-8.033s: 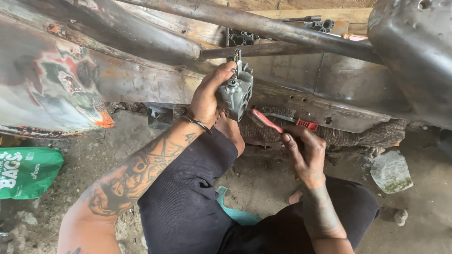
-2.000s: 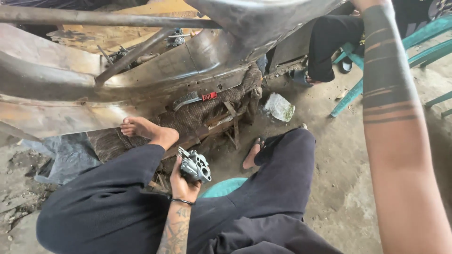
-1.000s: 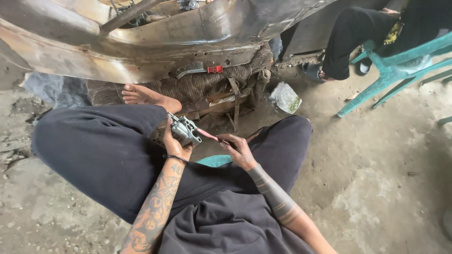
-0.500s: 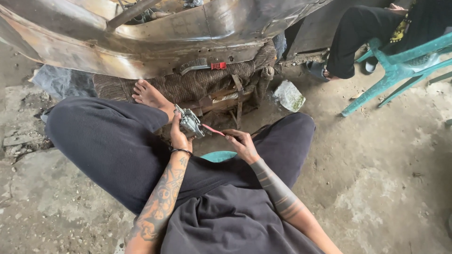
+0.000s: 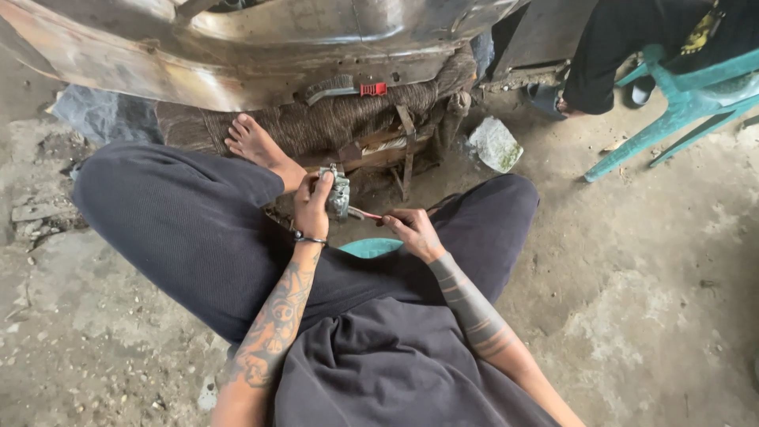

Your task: The person is cleaning a metal engine component, likely a carburetor, using a small brush to remove dirt and grease.

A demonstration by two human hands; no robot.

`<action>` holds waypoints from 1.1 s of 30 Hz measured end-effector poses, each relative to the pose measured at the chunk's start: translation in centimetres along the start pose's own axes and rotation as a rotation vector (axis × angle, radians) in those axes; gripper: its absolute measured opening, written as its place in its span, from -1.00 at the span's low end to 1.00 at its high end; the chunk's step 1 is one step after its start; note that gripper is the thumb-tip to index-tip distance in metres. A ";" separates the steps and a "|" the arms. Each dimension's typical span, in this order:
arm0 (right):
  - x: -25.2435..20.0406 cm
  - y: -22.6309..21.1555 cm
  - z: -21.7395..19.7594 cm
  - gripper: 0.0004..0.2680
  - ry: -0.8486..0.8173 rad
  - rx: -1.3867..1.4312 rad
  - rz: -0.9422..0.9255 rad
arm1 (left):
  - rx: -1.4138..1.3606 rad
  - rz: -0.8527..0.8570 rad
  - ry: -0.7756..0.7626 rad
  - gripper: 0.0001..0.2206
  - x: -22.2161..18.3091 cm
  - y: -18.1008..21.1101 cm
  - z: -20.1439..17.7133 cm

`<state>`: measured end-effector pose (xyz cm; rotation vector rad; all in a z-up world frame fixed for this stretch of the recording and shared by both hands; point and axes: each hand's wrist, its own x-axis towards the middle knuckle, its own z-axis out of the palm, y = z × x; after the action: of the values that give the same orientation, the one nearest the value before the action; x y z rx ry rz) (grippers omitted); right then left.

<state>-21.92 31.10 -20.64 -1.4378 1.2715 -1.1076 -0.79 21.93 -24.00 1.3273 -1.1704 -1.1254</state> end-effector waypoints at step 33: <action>-0.1 5.0 0.0 -0.85 0.060 0.265 -0.106 | -1.089 -0.524 0.220 -0.53 -0.9 5.7 1.1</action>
<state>-22.89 30.82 -25.54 -1.2914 1.0530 -1.3451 -2.40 22.47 -18.33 0.8276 0.0657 -1.5913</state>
